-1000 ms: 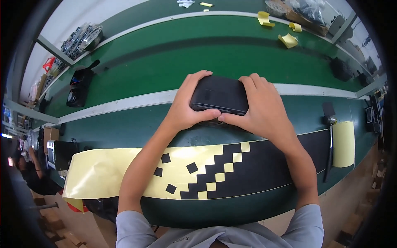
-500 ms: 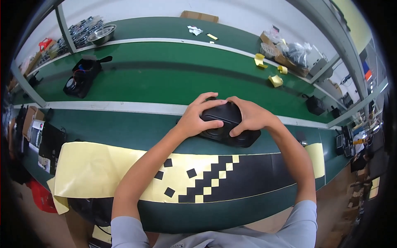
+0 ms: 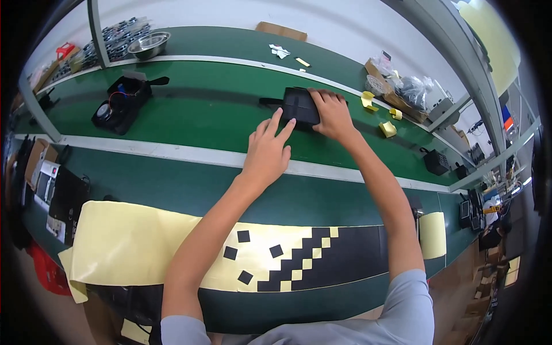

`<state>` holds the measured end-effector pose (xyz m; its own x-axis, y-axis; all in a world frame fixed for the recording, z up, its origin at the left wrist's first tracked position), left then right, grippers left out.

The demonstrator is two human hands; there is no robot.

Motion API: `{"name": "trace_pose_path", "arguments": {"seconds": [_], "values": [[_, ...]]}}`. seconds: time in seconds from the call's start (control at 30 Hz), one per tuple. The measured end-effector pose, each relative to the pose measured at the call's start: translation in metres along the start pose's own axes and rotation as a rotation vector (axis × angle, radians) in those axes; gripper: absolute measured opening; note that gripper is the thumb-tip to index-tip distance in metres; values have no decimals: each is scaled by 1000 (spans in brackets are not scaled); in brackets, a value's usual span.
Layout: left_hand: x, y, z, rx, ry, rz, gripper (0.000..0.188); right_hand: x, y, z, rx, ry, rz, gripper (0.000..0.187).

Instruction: Assembling the housing and internal components of portable solar-powered speakers on an assembly line.

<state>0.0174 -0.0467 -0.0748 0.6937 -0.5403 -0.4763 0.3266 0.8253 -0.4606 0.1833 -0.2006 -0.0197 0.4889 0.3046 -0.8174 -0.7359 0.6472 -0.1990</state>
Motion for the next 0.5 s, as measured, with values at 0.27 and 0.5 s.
{"name": "trace_pose_path", "arguments": {"seconds": [0.27,0.5], "values": [[-1,5,3,-53,-13,-58,62,21,-11,-25,-2,-60,90,111],[16,13,-8,16,106,49,57,28,-1,-74,16,-174,163,86]]}}
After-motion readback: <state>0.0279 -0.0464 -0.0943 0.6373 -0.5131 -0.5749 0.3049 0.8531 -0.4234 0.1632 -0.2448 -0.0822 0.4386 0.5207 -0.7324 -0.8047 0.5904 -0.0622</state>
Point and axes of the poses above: each hand's wrist, its own z-axis towards the middle knuckle, its own x-axis out of the palm, y = z × x, the point moved 3 cm from there along z, towards the middle knuckle, and after that the axes turned 11 degrees about -y, right-handed, at the moved point
